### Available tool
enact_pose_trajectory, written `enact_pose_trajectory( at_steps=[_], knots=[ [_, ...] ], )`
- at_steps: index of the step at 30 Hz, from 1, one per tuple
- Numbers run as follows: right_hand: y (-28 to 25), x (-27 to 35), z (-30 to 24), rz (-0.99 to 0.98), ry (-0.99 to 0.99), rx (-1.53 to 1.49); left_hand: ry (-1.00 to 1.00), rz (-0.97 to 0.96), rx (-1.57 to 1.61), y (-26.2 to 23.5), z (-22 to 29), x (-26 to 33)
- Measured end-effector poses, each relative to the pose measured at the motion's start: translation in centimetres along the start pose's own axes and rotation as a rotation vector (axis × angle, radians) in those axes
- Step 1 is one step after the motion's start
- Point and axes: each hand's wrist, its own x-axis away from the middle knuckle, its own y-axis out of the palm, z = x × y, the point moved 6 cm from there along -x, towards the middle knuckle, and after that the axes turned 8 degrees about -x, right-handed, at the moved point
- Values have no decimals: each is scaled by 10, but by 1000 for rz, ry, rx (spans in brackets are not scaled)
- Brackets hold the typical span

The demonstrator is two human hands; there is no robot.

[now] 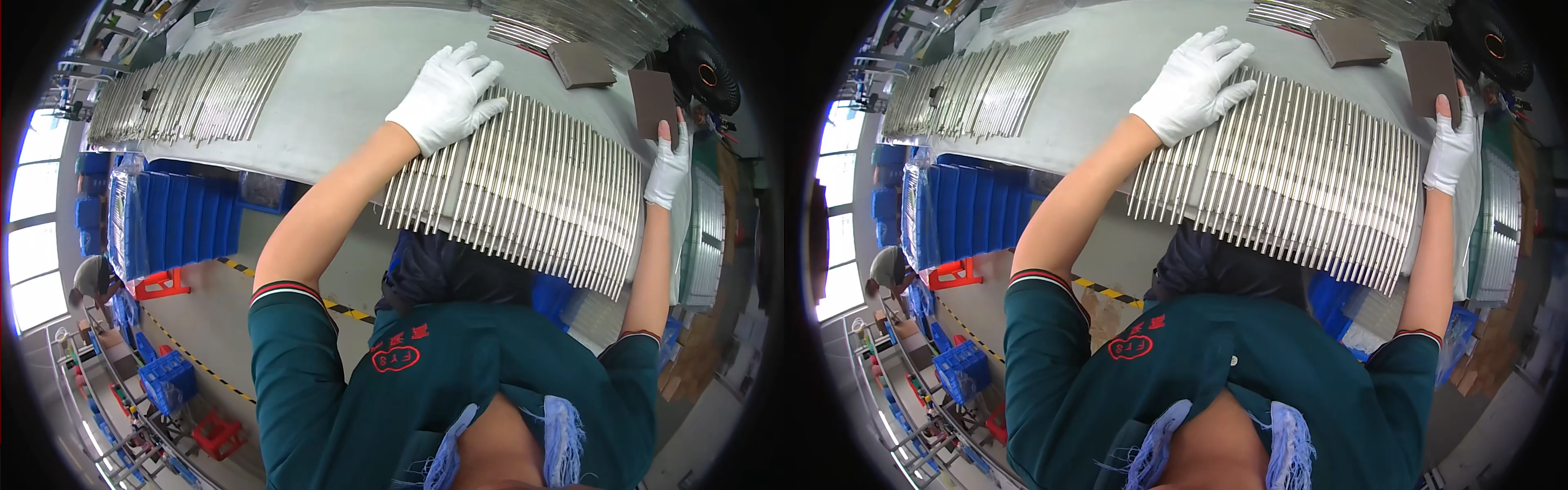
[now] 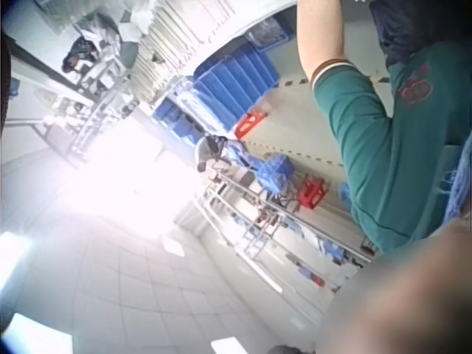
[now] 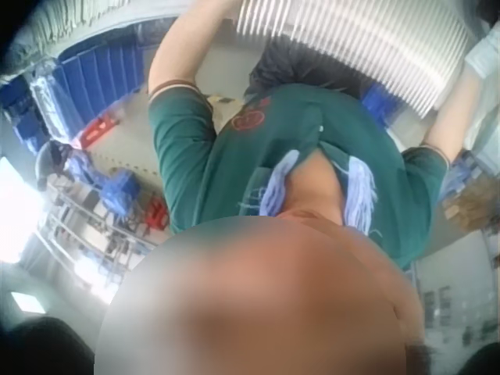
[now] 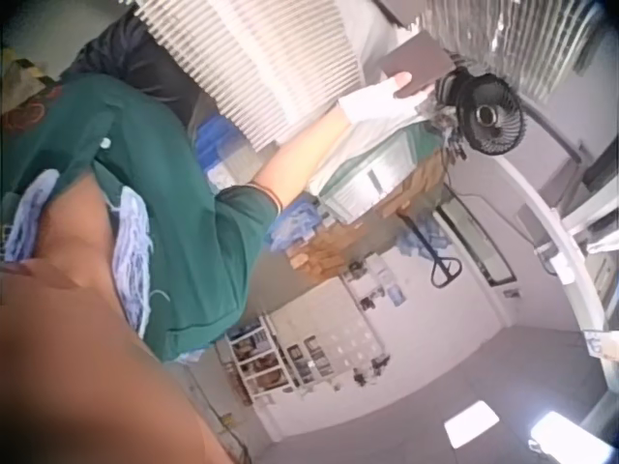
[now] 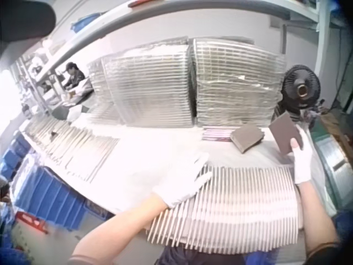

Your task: The recorder is polishing or sanding thin metal strips arranged on a workbench using a brown sanding block.

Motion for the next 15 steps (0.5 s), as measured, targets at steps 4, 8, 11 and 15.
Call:
enact_pose_trajectory(
  at_steps=[4,8,11,15],
  knots=[
    [-1,-2,0,-11,11,-17,0,-18,-93,-10,-27,16],
    [0,-2,1,-22,16,-26,-33,-4,-151,-15,-41,25],
    [-1,-1,1,-18,3,-12,-10,23,-166,-11,-30,18],
    [0,0,0,-5,-3,21,30,32,-82,-3,0,3]
  ],
)
